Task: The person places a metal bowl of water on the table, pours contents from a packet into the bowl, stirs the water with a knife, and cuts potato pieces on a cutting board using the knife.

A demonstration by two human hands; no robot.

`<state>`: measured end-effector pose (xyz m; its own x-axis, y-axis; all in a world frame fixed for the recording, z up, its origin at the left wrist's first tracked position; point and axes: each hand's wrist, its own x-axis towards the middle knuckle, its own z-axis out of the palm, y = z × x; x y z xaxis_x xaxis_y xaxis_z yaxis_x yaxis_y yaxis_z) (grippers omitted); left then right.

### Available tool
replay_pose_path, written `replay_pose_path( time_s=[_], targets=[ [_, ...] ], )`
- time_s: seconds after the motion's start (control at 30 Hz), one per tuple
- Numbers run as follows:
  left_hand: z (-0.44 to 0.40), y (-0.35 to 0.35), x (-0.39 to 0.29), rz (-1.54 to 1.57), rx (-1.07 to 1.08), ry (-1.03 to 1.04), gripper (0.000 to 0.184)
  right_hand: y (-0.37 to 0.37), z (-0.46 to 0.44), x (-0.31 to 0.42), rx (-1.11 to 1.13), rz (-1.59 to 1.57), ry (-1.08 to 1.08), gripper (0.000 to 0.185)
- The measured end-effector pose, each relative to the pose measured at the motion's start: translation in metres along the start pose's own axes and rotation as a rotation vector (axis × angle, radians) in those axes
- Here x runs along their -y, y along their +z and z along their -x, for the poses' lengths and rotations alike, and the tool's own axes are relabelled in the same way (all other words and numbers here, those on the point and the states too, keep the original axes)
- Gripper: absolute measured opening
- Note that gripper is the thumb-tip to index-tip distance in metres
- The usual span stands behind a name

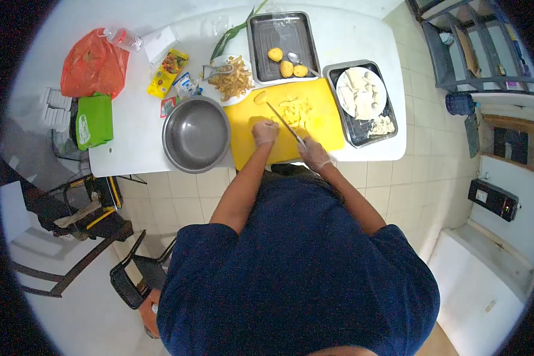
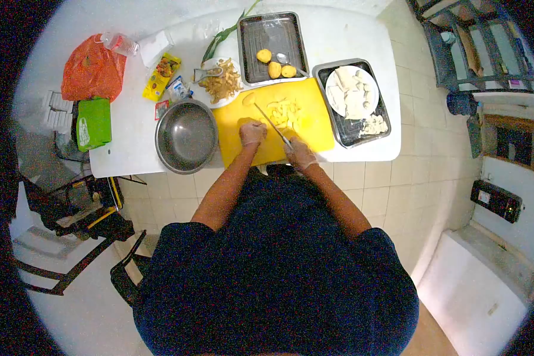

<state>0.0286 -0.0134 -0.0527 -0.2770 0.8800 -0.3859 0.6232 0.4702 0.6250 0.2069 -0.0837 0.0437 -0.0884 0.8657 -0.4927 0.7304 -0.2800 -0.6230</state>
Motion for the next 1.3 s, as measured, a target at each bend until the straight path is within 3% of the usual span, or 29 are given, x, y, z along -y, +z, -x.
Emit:
replay_pose_path(
  time_s=[0.07, 0.17, 0.33, 0.67, 0.77, 0.97, 1.3],
  targets=[
    [0.003, -0.002, -0.003, 0.073, -0.058, 0.048, 0.015, 0.004, 0.001, 0.004, 0.029, 0.03, 0.036, 0.03],
    [0.011, -0.01, -0.015, 0.178, -0.077, -0.073, 0.015, 0.004, 0.006, 0.011, 0.083, 0.063, 0.125, 0.031],
    [0.004, -0.012, -0.01, 0.184, -0.019, -0.106, 0.015, 0.01, 0.01, 0.006, 0.069, 0.036, 0.057, 0.034],
    [0.007, -0.017, -0.018, 0.165, -0.024, -0.112, 0.018, 0.005, 0.023, 0.024, 0.158, 0.119, 0.186, 0.031],
    [0.0, -0.009, -0.007, 0.097, 0.002, -0.141, 0.017, 0.011, 0.026, 0.023, 0.168, 0.144, 0.217, 0.031],
    [-0.025, 0.032, 0.045, 0.386, 0.045, -0.115, 0.018, 0.025, 0.027, 0.017, 0.13, 0.128, 0.222, 0.029],
    [0.007, -0.034, -0.037, 0.006, 0.059, -0.153, 0.016, 0.051, 0.01, -0.01, 0.092, 0.103, 0.174, 0.03]
  ],
)
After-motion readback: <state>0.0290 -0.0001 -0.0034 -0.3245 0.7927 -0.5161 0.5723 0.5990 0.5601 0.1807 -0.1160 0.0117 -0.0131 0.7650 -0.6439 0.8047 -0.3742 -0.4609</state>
